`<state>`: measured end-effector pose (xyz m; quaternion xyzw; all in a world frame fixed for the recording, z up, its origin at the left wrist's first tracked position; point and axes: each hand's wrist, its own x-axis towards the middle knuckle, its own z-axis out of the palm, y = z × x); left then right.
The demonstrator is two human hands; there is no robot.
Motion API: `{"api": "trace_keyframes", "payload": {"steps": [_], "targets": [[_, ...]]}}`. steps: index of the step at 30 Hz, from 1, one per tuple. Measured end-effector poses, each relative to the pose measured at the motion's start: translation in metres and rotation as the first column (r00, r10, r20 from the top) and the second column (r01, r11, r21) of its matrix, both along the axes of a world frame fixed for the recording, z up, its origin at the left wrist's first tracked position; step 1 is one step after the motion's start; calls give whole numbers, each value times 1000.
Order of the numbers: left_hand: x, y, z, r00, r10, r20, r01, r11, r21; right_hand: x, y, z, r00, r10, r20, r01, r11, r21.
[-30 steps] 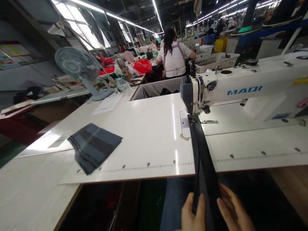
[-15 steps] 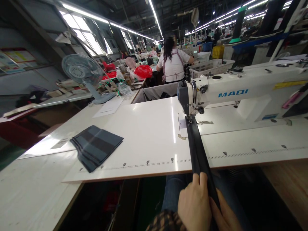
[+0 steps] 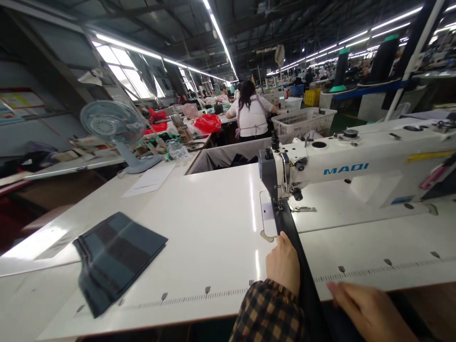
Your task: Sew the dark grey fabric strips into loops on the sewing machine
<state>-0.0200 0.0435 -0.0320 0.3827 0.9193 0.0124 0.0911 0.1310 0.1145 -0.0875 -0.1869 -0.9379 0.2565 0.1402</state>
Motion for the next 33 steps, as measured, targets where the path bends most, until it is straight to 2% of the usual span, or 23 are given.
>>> {"api": "trace_keyframes", "payload": {"steps": [2, 3, 5, 7, 10, 14, 20, 24, 28, 30, 33], "targets": [[-1, 1, -1, 1000, -5, -19, 5, 999, -32, -29, 26, 9, 999, -30, -40, 36, 985, 170], [-2, 1, -2, 1000, -1, -23, 0, 999, -40, -44, 35, 11, 999, 5, -52, 9, 963, 268], [-4, 2, -5, 1000, 15, -21, -16, 999, -37, -68, 43, 9, 995, 89, -40, -65, 907, 415], [-6, 1, -9, 1000, 21, -12, -21, 1000, -10, -82, 42, 3, 989, 146, 0, -129, 869, 477], [-6, -2, -16, 1000, 12, 1, -12, 999, 41, -86, 36, -1, 985, 172, 22, -162, 868, 470], [-4, -3, -20, 1000, 5, 2, -5, 995, 104, -82, 37, 7, 968, 245, 44, -242, 879, 411], [-17, -6, -7, 996, -60, 69, 53, 994, 99, -82, 40, 15, 939, 326, 110, -343, 856, 386], [-29, -12, 2, 977, -182, 107, 162, 970, 179, -82, 40, 12, 931, 351, 98, -359, 840, 406], [-36, -14, 4, 971, -212, 108, 180, 951, 251, -82, 40, 10, 929, 359, 83, -360, 834, 418], [-46, -15, 6, 960, -263, 97, 223, 926, 304, -82, 41, 9, 930, 361, 68, -354, 832, 427], [-67, -19, 4, 909, -417, 29, 371, 837, 401, -82, 39, 7, 935, 354, 37, -332, 831, 446]]}}
